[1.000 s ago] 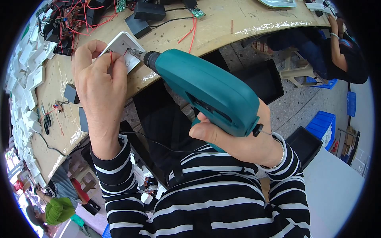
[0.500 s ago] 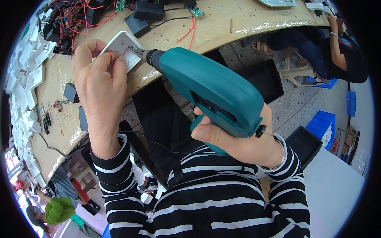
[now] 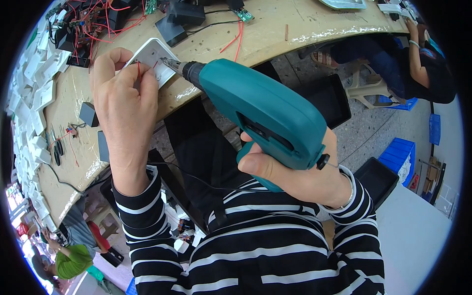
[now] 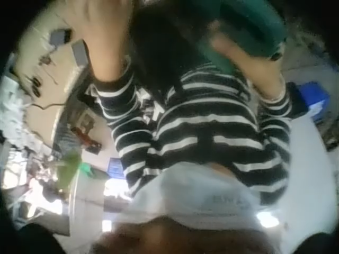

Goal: Assembling electronic components into plastic casings using a power tool at a manual workstation.

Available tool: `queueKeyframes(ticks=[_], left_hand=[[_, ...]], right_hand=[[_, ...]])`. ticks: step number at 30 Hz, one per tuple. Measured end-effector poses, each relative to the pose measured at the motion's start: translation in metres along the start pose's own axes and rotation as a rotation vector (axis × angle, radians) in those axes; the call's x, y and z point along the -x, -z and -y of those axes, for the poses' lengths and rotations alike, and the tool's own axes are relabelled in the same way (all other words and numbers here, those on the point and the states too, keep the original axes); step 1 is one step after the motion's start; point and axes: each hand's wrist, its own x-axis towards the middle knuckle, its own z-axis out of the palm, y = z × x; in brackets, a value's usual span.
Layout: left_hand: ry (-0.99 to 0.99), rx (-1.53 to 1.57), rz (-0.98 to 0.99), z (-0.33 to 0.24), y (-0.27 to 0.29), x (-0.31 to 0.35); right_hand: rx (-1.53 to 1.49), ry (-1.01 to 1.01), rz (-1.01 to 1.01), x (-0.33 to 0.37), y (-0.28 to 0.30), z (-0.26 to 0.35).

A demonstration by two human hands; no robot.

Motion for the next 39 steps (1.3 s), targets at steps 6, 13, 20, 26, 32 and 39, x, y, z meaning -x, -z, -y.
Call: queueKeyframes(ticks=[6,13,20,26,32,39], left_hand=[[-0.008,-0.014,-0.001,0.0,-0.001,-0.001],[-0.004,-0.028,0.012,-0.001,0.001,-0.001],[0.051,0.036,0.071,-0.006,0.011,0.004],[0.003,0.017,0.032,-0.011,0.019,0.015],[-0.058,-0.166,-0.099,-0.015,0.013,0.033],[-0.072,0.006,-0.195,-0.014,0.002,0.038]], right_hand=[[-0.026,0.06,-0.028,0.004,0.002,-0.005],[-0.083,0.073,-0.05,0.012,0.004,-0.004],[-0.165,0.072,-0.125,0.011,0.005,-0.003],[-0.154,0.091,-0.157,0.01,0.007,-0.002],[-0.154,0.112,-0.15,0.009,0.008,-0.004],[-0.174,0.126,-0.146,0.008,0.008,-0.006]])
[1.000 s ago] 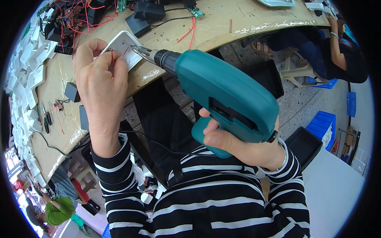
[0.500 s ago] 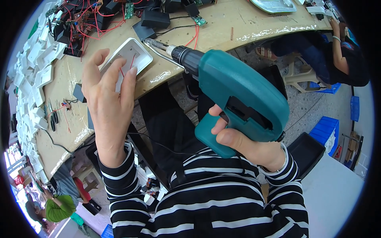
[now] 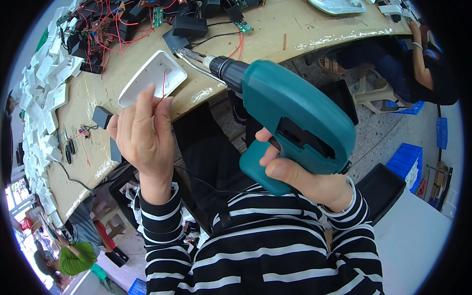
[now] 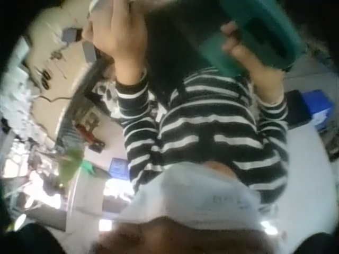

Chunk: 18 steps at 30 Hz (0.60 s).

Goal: Assembling electronic components into plastic casings using a power tool at a manual workstation.

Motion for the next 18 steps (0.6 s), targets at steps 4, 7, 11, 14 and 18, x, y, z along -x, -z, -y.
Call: queueKeyframes(ticks=[4,7,11,14,18], left_hand=[[0.041,0.084,-0.055,0.0027,-0.002,0.0011],[0.012,0.053,-0.062,0.0024,-0.0015,-0.0003],[0.038,-0.062,-0.037,-0.0002,-0.0009,-0.0018],[0.076,-0.044,-0.037,-0.0023,-0.0034,-0.0021],[0.098,-0.026,-0.048,-0.0017,-0.0037,-0.0044]], right_hand=[[0.002,0.027,-0.007,0.0,0.0001,-0.0023],[-0.018,0.005,-0.002,-0.001,0.0004,-0.0026],[-0.036,0.045,-0.001,-0.0015,0.0011,-0.0048],[-0.044,0.065,0.011,-0.0013,0.0024,-0.005],[-0.031,0.069,0.033,0.0008,0.0048,-0.0039]])
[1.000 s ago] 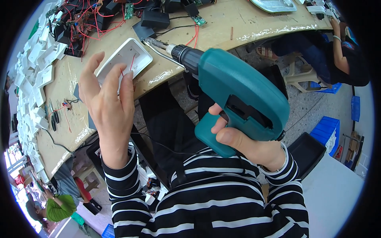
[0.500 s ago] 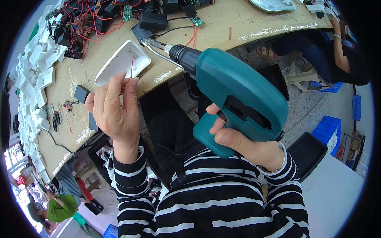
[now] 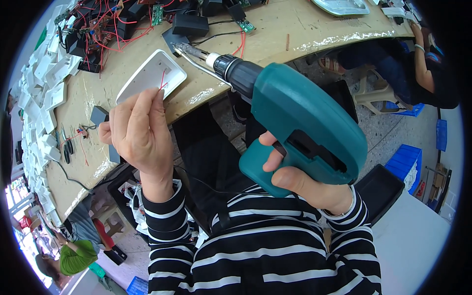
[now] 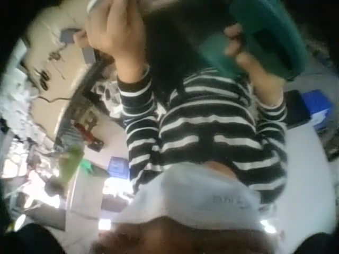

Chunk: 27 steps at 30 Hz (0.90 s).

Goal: Assembling electronic components into plastic casings using a power tool at a manual workstation.

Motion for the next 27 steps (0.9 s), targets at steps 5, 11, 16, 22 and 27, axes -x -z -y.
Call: queueKeyframes(ticks=[5,11,16,22,27], left_hand=[[0.06,-0.174,0.075,-0.005,0.003,-0.003],[0.014,-0.119,-0.02,0.002,-0.005,-0.012],[0.105,-0.093,0.098,0.002,-0.008,-0.018],[0.113,-0.145,0.154,0.001,-0.01,-0.026],[0.082,-0.17,0.125,0.006,-0.012,-0.024]], right_hand=[[0.009,-0.021,0.075,0.006,0.006,-0.001],[0.17,0.075,0.289,0.004,0.017,-0.008],[0.092,-0.031,0.172,-0.001,0.003,0.0],[0.076,-0.058,0.085,0.0,0.0,-0.003],[0.139,-0.05,0.055,-0.003,-0.001,-0.005]])
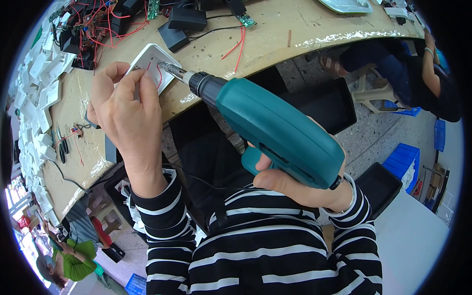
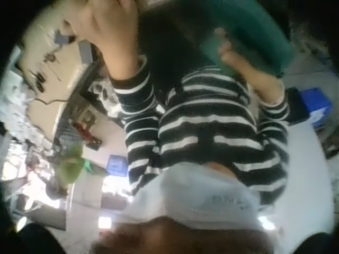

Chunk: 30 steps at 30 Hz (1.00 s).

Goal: Assembling electronic components into plastic casings using a power tool at a manual workstation.

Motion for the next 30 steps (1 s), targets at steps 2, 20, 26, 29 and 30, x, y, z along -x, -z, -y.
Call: queueKeyframes(ticks=[2,20,26,29,30], left_hand=[[-0.011,-0.017,-0.009,0.001,-0.001,-0.001],[0.008,-0.042,-0.028,0.0,-0.007,-0.006],[0.014,-0.042,-0.019,0.0,-0.007,-0.006],[0.007,-0.038,-0.012,0.0,-0.006,-0.007],[0.007,-0.038,-0.012,0.0,-0.006,-0.007]], right_hand=[[-0.011,-0.011,-0.009,-0.002,-0.001,0.001],[0.046,0.018,0.121,-0.027,0.001,0.001],[-0.036,0.022,0.043,-0.036,0.0,0.002],[-0.014,0.015,0.059,-0.038,0.002,0.003],[0.009,0.01,0.069,-0.039,0.003,0.004]])
